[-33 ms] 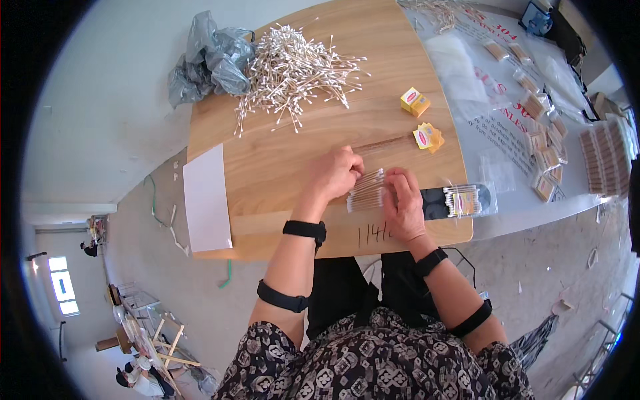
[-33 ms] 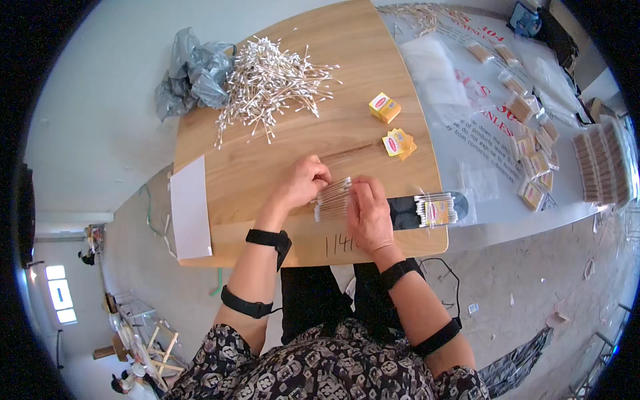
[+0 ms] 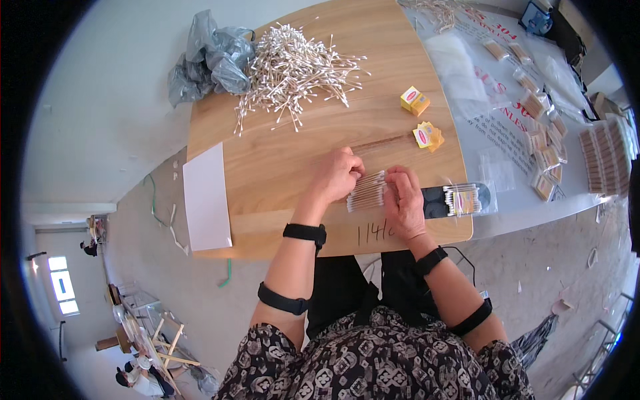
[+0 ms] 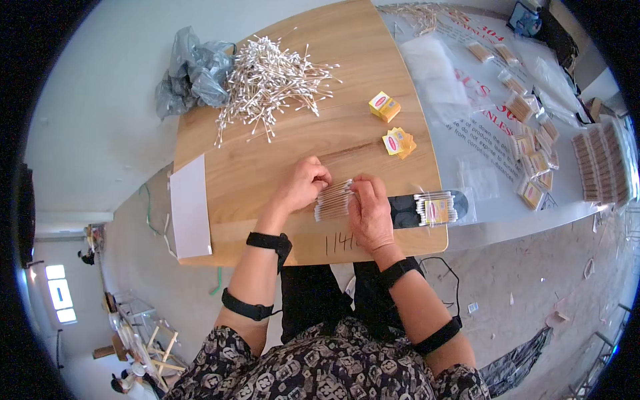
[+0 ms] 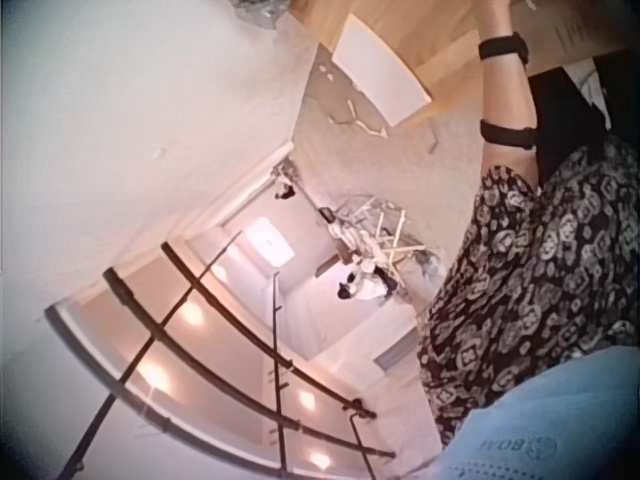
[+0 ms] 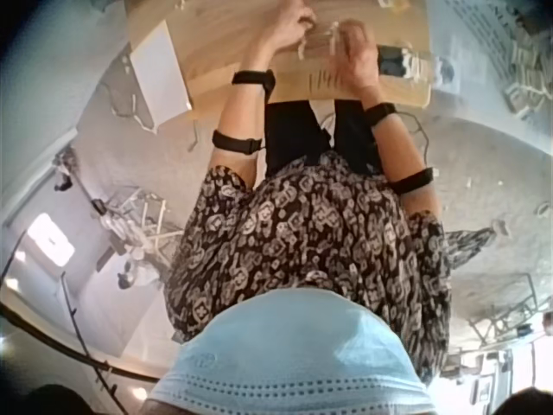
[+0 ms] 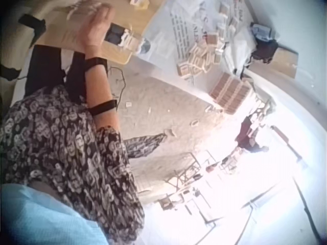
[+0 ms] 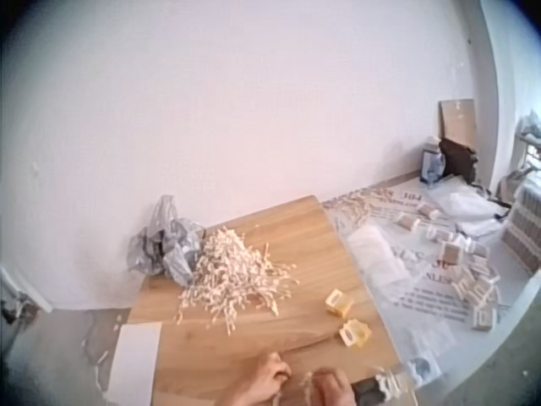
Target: Counting and packing cotton swabs into small plastic packages.
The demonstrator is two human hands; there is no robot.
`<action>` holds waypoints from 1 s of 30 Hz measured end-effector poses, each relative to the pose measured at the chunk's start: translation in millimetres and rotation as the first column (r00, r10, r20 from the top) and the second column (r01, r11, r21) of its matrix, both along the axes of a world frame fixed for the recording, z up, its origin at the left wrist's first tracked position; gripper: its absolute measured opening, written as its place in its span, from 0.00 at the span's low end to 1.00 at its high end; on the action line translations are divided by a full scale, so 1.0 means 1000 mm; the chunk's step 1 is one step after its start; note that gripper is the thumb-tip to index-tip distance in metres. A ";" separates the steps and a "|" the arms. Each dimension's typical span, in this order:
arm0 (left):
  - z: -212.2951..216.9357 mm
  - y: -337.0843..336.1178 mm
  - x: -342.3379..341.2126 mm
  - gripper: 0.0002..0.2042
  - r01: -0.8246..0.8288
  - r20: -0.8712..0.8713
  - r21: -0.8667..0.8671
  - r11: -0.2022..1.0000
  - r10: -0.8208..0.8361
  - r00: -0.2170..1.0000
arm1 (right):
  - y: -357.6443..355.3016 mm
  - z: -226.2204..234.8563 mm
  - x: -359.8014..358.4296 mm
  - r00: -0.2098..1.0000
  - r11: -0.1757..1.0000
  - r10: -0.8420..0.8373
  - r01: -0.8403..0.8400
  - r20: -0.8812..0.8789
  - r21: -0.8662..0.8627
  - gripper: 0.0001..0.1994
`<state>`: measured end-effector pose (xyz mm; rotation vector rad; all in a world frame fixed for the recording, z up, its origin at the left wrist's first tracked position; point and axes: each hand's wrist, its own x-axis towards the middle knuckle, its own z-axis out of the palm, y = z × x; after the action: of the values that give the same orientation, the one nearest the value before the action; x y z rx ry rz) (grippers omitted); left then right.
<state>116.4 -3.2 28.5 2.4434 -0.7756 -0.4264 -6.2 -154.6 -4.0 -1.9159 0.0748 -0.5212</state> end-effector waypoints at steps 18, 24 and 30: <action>-0.036 -0.016 -0.085 0.24 -0.487 -0.326 -0.764 0.424 0.398 0.858 | 0.009 -0.016 0.003 0.989 0.939 -0.143 0.123 0.038 0.322 0.14; -0.016 0.017 -0.111 0.37 -0.082 0.400 0.007 0.997 0.072 0.914 | -0.014 -0.004 -0.026 1.000 0.991 0.005 -0.007 -0.019 -0.136 0.09; -0.018 0.017 -0.123 0.42 -0.085 0.348 0.134 0.987 0.033 0.937 | -0.015 0.000 -0.023 0.997 0.969 0.073 -0.074 -0.012 -0.234 0.09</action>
<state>-7.0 14.0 10.0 2.7130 -0.8332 -0.0280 -29.1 -169.7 -3.9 -2.1416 -0.0582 -0.4940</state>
